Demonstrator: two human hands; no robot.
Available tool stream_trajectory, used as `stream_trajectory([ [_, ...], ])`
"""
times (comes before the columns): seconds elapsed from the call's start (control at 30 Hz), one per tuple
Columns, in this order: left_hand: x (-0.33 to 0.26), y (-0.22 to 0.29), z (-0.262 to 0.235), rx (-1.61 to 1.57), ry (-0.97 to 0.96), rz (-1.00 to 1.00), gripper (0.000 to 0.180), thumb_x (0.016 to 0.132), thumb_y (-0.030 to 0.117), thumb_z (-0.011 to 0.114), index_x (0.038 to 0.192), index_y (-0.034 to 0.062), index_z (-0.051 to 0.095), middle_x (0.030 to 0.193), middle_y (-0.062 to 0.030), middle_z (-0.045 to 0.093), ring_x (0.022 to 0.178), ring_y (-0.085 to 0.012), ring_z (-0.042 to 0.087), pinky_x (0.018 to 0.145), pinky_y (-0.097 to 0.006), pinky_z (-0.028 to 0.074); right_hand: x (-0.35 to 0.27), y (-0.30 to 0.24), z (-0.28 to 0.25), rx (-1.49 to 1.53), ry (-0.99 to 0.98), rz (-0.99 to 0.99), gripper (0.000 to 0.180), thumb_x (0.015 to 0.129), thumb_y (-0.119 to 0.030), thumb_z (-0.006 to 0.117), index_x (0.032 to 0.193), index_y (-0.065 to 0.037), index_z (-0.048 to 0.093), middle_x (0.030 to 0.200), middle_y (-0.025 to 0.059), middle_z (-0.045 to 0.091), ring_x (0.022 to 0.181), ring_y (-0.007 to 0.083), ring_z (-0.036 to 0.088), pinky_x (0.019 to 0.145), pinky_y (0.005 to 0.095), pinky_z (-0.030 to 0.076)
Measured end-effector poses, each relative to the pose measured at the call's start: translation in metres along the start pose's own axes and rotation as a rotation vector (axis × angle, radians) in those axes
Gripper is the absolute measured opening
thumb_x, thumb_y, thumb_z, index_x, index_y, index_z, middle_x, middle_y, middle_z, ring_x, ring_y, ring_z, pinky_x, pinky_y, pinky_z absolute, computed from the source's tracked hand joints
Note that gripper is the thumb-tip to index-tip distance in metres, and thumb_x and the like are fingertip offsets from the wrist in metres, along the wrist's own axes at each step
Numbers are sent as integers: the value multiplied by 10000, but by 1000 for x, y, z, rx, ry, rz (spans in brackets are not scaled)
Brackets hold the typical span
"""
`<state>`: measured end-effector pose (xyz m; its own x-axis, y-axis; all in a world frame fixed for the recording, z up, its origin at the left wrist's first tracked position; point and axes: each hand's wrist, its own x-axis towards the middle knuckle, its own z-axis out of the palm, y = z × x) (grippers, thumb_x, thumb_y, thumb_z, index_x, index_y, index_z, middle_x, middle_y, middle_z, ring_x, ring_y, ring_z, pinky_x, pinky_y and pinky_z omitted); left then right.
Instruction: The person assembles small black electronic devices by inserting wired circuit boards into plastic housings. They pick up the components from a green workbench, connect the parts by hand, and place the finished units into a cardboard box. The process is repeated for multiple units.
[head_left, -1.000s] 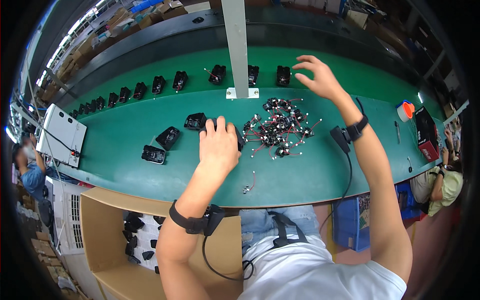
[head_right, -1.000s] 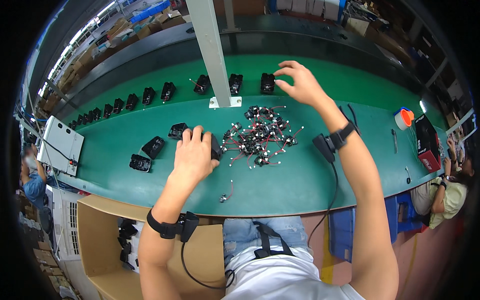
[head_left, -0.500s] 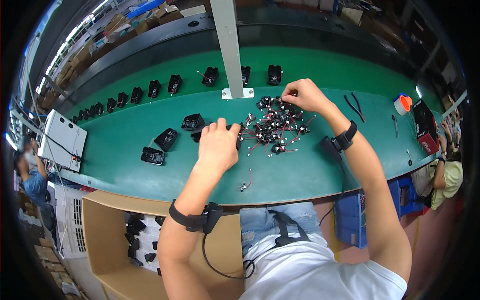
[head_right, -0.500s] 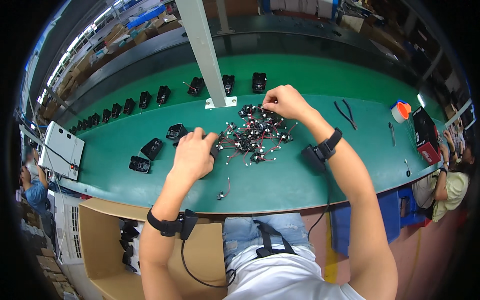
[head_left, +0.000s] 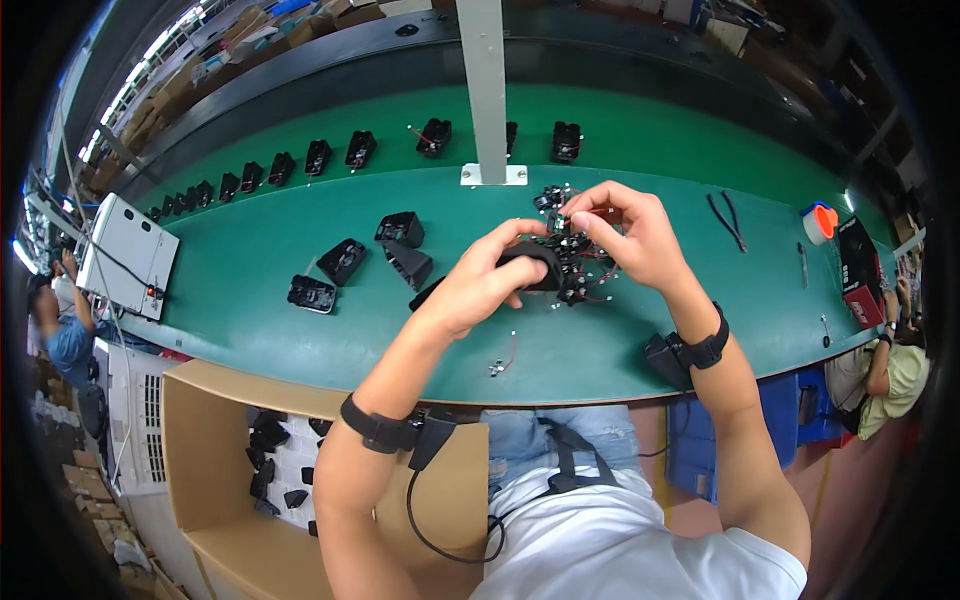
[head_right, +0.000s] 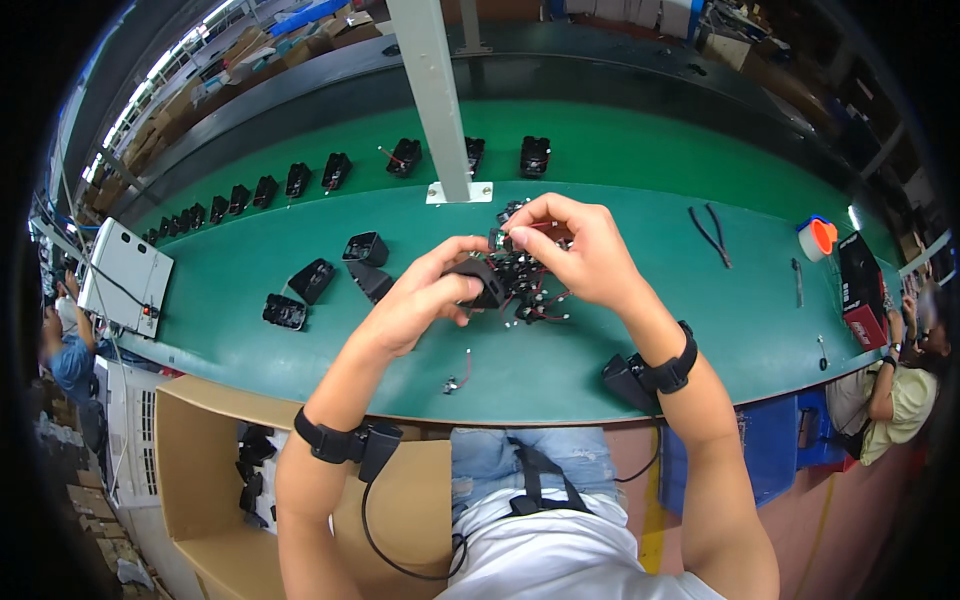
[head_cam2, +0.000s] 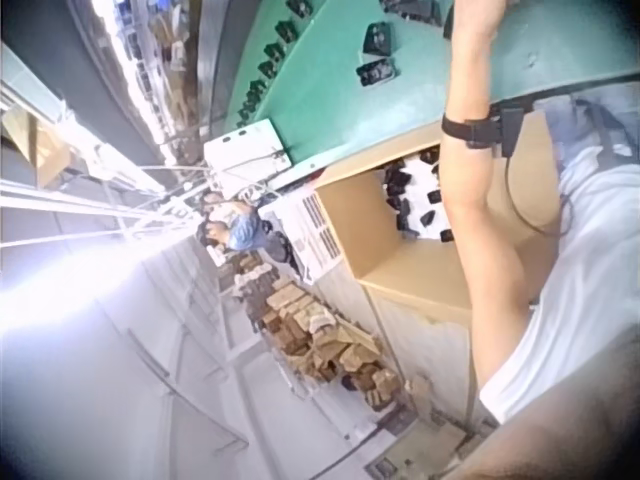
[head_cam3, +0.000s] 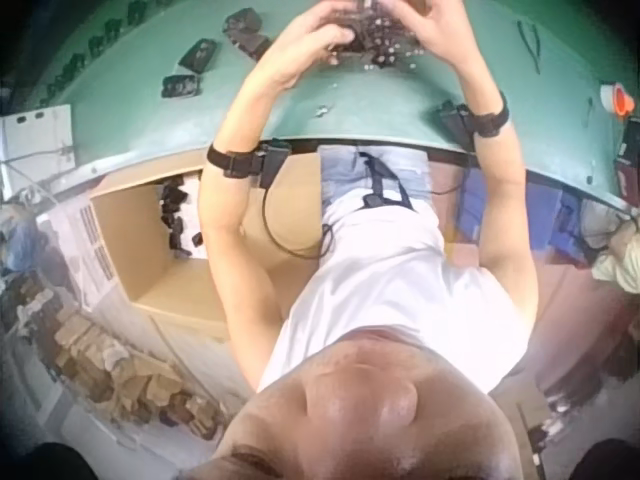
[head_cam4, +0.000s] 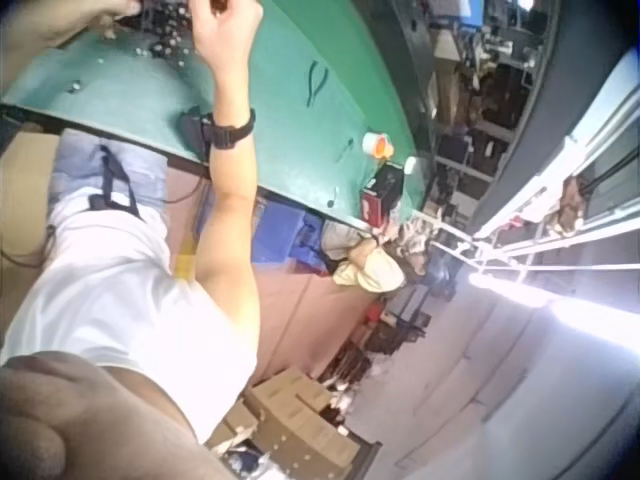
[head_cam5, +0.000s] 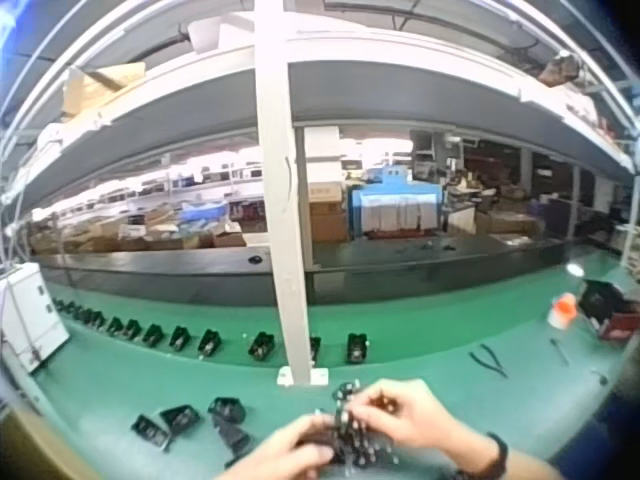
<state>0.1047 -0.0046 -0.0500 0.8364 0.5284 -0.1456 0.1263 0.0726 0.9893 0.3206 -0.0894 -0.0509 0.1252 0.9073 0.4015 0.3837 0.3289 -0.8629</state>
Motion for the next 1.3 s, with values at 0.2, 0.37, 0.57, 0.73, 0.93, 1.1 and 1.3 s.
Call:
stream_trajectory([
  [0.2,2,-5,2,136,55,68,328,973,248,586,1232,48,609,1008,-28,628,804,-96,591,606,-237,486,-5,-16,13,-340,0,-397,121,832,-31,721,951,-13,711,922,96,697,823,242,683,729,338,556],
  [0.37,-1,4,-3,-12,-95,-47,343,1017,320,553,1196,40,635,903,0,661,640,-53,585,533,-186,440,-12,-16,1,-510,-98,-467,224,748,-74,798,961,-81,731,933,52,687,833,246,674,747,356,560],
  [0.57,-4,14,0,-57,-131,-141,476,1045,459,474,1156,27,639,818,-28,667,568,-47,546,479,-194,410,-17,-13,0,-426,-86,-492,205,734,-62,810,926,-69,738,910,61,693,775,224,678,702,338,558],
  [0.73,4,-2,4,-49,97,-81,464,1042,463,479,1088,32,644,755,-35,657,545,-62,551,460,-210,409,-22,-16,5,-178,58,-276,90,777,-26,785,847,-20,728,859,86,708,718,162,670,613,279,533],
  [0.93,7,-3,18,-45,274,-91,419,1037,445,494,1065,31,553,793,-80,676,561,-128,636,451,-225,455,-29,-16,17,-74,119,-195,116,793,-30,777,887,-14,710,865,79,686,679,133,636,579,245,506],
  [1.1,0,0,32,-269,132,-63,451,1054,453,429,1175,28,522,936,-109,684,684,-174,692,521,-254,524,-32,-16,31,-264,156,-292,107,800,-24,764,885,-26,700,893,76,639,670,133,621,563,256,512],
  [1.3,-4,9,17,-219,79,-3,445,1055,362,468,1319,9,526,1080,-117,655,866,-214,701,712,-336,592,-34,-17,27,-234,214,-264,108,815,-20,751,895,-7,681,903,83,619,694,136,622,561,256,510],
])
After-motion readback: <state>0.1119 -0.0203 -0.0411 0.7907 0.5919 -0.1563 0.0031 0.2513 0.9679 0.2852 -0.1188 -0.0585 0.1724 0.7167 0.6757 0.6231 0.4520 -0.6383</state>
